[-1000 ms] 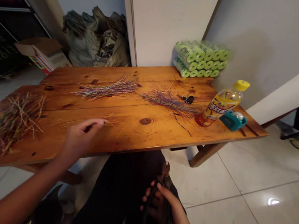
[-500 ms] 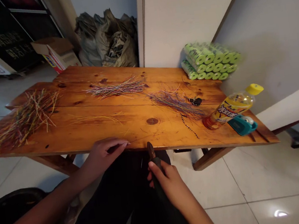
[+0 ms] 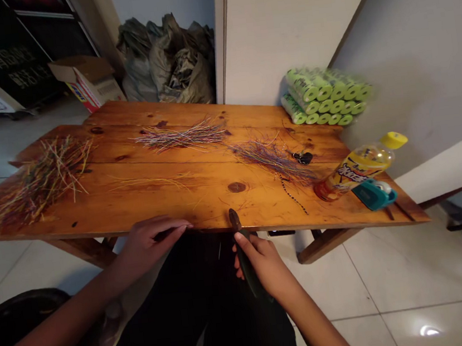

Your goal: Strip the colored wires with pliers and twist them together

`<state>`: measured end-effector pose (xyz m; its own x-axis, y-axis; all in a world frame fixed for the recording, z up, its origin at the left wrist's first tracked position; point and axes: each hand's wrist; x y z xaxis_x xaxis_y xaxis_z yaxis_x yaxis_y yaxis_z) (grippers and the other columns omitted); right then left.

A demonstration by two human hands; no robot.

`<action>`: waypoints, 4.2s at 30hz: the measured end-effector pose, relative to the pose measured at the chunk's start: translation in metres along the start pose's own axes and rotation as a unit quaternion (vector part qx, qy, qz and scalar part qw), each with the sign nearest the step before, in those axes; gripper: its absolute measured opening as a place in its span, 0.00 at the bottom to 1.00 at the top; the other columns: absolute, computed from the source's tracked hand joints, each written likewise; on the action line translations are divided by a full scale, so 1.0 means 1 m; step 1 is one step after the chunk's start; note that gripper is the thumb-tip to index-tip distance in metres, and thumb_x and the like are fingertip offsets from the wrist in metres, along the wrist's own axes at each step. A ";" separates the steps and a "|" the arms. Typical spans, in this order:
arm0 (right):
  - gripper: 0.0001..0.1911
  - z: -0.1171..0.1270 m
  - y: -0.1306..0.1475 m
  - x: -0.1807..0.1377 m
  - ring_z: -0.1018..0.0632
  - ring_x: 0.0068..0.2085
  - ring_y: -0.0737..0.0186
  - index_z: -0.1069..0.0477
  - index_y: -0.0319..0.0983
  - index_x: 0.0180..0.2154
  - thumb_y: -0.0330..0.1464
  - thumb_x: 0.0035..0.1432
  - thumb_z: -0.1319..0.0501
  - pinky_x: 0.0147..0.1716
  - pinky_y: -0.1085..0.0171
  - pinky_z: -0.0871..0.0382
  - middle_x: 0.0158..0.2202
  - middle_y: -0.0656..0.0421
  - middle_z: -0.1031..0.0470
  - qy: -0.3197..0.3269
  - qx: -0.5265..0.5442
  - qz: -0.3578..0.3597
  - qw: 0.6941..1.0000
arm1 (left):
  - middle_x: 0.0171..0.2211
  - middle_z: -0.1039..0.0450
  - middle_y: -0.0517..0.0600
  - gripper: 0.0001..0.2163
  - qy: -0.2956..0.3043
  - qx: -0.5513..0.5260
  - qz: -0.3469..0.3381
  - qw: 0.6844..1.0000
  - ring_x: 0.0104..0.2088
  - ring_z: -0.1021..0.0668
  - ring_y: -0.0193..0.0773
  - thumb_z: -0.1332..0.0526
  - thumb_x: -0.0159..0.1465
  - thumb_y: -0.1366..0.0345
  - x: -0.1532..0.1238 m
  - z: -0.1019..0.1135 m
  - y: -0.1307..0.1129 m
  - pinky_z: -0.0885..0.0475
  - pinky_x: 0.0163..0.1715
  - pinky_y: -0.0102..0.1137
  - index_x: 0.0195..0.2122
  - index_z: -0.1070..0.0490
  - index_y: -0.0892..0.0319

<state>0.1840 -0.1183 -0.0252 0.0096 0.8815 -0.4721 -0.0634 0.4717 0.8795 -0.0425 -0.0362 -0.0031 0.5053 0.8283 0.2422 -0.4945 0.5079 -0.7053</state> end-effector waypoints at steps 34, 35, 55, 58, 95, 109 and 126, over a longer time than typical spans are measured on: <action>0.24 -0.005 0.012 0.008 0.26 0.26 0.66 0.31 0.37 0.32 0.52 0.53 0.47 0.26 0.67 0.33 0.27 0.58 0.27 0.059 0.038 -0.015 0.997 | 0.36 0.22 0.46 0.10 -0.028 0.069 -0.014 0.997 0.36 0.22 0.35 0.46 0.62 0.61 -0.015 0.014 0.021 0.29 0.38 0.29 0.37 0.26 0.52; 0.24 -0.005 0.013 0.008 0.26 0.26 0.66 0.31 0.37 0.32 0.52 0.53 0.47 0.26 0.67 0.33 0.27 0.58 0.27 0.060 0.037 -0.016 0.997 | 0.36 0.22 0.46 0.10 -0.030 0.070 -0.011 0.997 0.36 0.22 0.35 0.46 0.62 0.61 -0.015 0.014 0.021 0.28 0.38 0.29 0.37 0.26 0.52; 0.24 -0.010 0.016 0.009 0.26 0.24 0.67 0.31 0.37 0.32 0.51 0.54 0.48 0.24 0.68 0.33 0.26 0.59 0.28 0.065 0.034 -0.023 0.997 | 0.32 0.22 0.45 0.09 -0.059 0.082 -0.007 0.995 0.32 0.22 0.34 0.45 0.61 0.61 -0.018 0.018 0.022 0.29 0.32 0.27 0.37 0.26 0.52; 0.24 -0.009 0.017 0.009 0.26 0.24 0.67 0.31 0.36 0.31 0.51 0.53 0.47 0.24 0.68 0.33 0.25 0.59 0.28 0.062 0.031 -0.015 0.997 | 0.33 0.22 0.46 0.09 -0.056 0.079 -0.018 0.995 0.32 0.22 0.33 0.45 0.61 0.62 -0.019 0.018 0.022 0.29 0.33 0.26 0.37 0.26 0.54; 0.22 -0.041 0.014 0.020 0.26 0.30 0.57 0.36 0.40 0.30 0.49 0.60 0.58 0.32 0.62 0.37 0.27 0.55 0.28 -0.143 -0.356 0.160 0.910 | 0.43 0.30 0.52 0.11 -0.248 0.203 -0.043 0.946 0.45 0.31 0.44 0.43 0.60 0.64 0.002 -0.039 -0.011 0.38 0.47 0.42 0.44 0.31 0.54; 0.23 -0.032 -0.004 0.031 0.26 0.28 0.60 0.35 0.41 0.27 0.50 0.58 0.56 0.31 0.64 0.35 0.23 0.59 0.28 -0.115 -0.158 0.120 0.973 | 0.57 0.41 0.59 0.44 0.122 -0.474 0.202 0.848 0.48 0.28 0.47 0.28 0.41 0.68 -0.030 -0.117 -0.023 0.30 0.44 0.39 0.58 0.51 0.55; 0.24 -0.031 0.001 0.036 0.26 0.28 0.59 0.35 0.41 0.25 0.51 0.57 0.56 0.33 0.62 0.34 0.21 0.59 0.30 -0.146 -0.134 0.125 0.972 | 0.52 0.35 0.60 0.37 0.105 -0.552 0.205 0.801 0.49 0.28 0.49 0.31 0.44 0.74 -0.019 -0.122 -0.023 0.34 0.49 0.44 0.55 0.46 0.58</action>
<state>0.1530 -0.0870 -0.0434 0.2403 0.9549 -0.1744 -0.3571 0.2540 0.8989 0.0449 -0.0927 -0.0728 0.6253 0.7553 -0.1965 0.2200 -0.4121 -0.8842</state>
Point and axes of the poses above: each hand's wrist, its own x-axis towards the middle knuckle, its own z-axis out of the back of the hand, y = z × x
